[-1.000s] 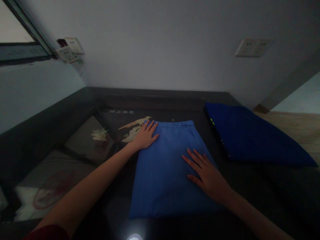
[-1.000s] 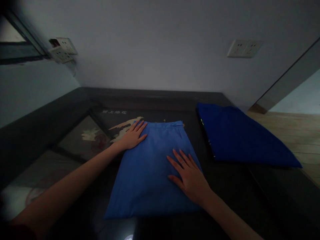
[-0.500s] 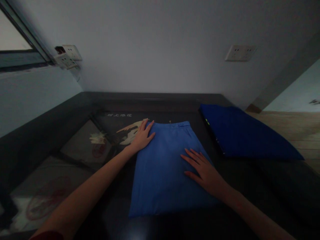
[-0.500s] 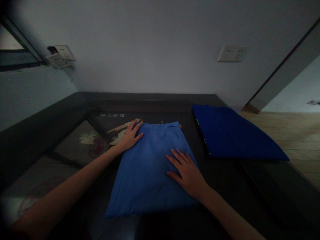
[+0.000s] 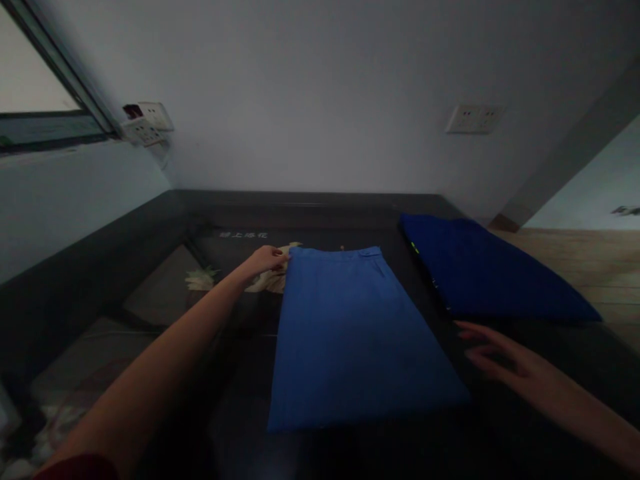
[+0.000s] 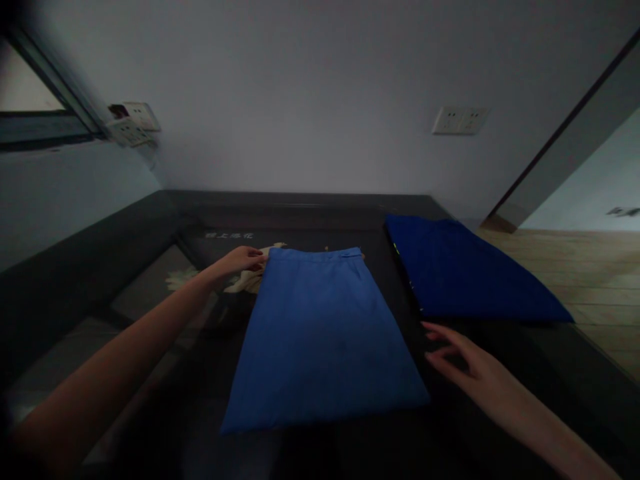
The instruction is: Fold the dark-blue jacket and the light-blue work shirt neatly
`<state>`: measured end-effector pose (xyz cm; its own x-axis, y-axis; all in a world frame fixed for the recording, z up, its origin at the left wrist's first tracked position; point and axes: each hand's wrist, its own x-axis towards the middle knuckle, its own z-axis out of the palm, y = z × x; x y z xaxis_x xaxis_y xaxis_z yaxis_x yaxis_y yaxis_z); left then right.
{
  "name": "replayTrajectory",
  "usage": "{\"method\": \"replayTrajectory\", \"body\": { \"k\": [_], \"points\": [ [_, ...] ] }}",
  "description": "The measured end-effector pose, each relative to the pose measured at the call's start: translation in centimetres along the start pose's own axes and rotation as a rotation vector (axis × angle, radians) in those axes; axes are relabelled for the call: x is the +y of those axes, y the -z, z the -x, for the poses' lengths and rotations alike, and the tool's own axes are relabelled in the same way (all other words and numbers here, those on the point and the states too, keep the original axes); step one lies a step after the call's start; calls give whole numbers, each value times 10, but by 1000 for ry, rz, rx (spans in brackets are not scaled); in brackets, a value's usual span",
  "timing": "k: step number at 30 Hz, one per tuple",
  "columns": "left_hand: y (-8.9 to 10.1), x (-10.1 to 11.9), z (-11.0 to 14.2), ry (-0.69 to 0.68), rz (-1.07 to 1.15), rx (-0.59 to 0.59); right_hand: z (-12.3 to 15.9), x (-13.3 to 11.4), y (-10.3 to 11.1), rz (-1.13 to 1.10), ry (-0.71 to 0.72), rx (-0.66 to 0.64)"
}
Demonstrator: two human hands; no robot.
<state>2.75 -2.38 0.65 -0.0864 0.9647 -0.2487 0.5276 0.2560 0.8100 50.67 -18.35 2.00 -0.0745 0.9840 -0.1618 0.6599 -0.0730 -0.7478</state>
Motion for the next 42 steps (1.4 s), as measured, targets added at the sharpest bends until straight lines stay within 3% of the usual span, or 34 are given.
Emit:
{"method": "replayTrajectory", "body": {
  "k": [3,7,14,22,26,32,38,42],
  "points": [
    [-6,7,-4,31,83,-107,10,3,-3,-91,-159,-147],
    [-5,15,-9,108,263,-207,18,-12,-13,-212,-216,-222],
    [-11,19,-6,183,454,-175,13,-28,-17,-373,-286,-350],
    [-39,5,6,-50,634,-158,5,-43,-33,-613,-384,-433],
    [-53,1,12,-87,627,-55,8,-57,-42,-659,-322,-475],
    [-62,10,20,-18,684,1,14,-57,-51,-603,-158,-393],
    [-57,42,29,177,854,-39,9,-56,-44,-554,-33,-318],
    [-60,70,34,181,891,-66,6,-62,-26,-501,-1,-291]
  ]
}}
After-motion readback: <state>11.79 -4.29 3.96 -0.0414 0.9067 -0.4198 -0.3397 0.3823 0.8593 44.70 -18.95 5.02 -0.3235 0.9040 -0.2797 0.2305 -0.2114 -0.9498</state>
